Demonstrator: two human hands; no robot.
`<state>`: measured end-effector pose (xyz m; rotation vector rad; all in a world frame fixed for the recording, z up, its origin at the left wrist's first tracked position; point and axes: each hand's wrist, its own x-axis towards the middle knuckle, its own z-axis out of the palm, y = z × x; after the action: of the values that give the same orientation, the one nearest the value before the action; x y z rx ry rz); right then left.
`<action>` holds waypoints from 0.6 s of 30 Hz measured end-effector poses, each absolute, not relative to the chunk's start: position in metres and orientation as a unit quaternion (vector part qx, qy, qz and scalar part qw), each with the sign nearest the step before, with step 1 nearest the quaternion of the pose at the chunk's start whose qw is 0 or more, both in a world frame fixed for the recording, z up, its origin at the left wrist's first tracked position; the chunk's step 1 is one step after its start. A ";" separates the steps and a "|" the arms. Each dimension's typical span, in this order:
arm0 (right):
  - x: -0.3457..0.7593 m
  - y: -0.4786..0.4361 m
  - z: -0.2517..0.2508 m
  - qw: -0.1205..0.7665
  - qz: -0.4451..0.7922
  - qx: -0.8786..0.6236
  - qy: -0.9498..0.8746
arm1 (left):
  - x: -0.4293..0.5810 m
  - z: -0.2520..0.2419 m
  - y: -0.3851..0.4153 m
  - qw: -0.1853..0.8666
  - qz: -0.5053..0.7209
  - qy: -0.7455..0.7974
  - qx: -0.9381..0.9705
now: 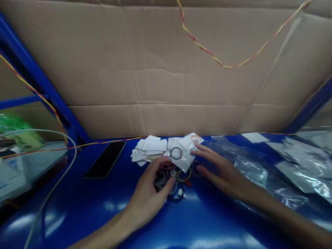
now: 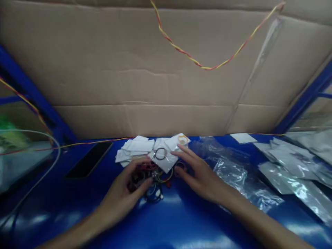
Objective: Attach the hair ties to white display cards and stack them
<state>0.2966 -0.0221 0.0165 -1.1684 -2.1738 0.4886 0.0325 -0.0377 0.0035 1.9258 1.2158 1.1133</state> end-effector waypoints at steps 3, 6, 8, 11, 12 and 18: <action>0.294 -0.023 0.016 0.238 0.118 -0.403 -0.876 | 0.032 0.004 -0.039 0.231 0.395 0.432 0.777; 0.295 -0.023 0.017 0.197 0.057 -0.377 -0.903 | 0.031 0.005 -0.040 0.185 0.385 0.403 0.810; 0.301 -0.019 0.017 0.185 0.009 -0.402 -0.896 | 0.031 0.006 -0.041 0.157 0.377 0.388 0.826; 0.319 -0.009 0.018 0.169 -0.069 -0.474 -0.862 | 0.031 0.005 -0.042 0.124 0.362 0.372 0.846; 0.326 -0.005 0.017 0.159 -0.082 -0.485 -0.856 | 0.031 0.005 -0.042 0.114 0.355 0.368 0.852; 0.336 0.018 0.007 0.147 -0.085 -0.517 -0.839 | 0.032 0.002 -0.042 0.035 0.324 0.307 0.894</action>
<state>0.3358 0.0180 0.0071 -1.4888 -2.4125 -0.2456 0.0316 -0.0423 0.0020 2.7477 0.9440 0.9946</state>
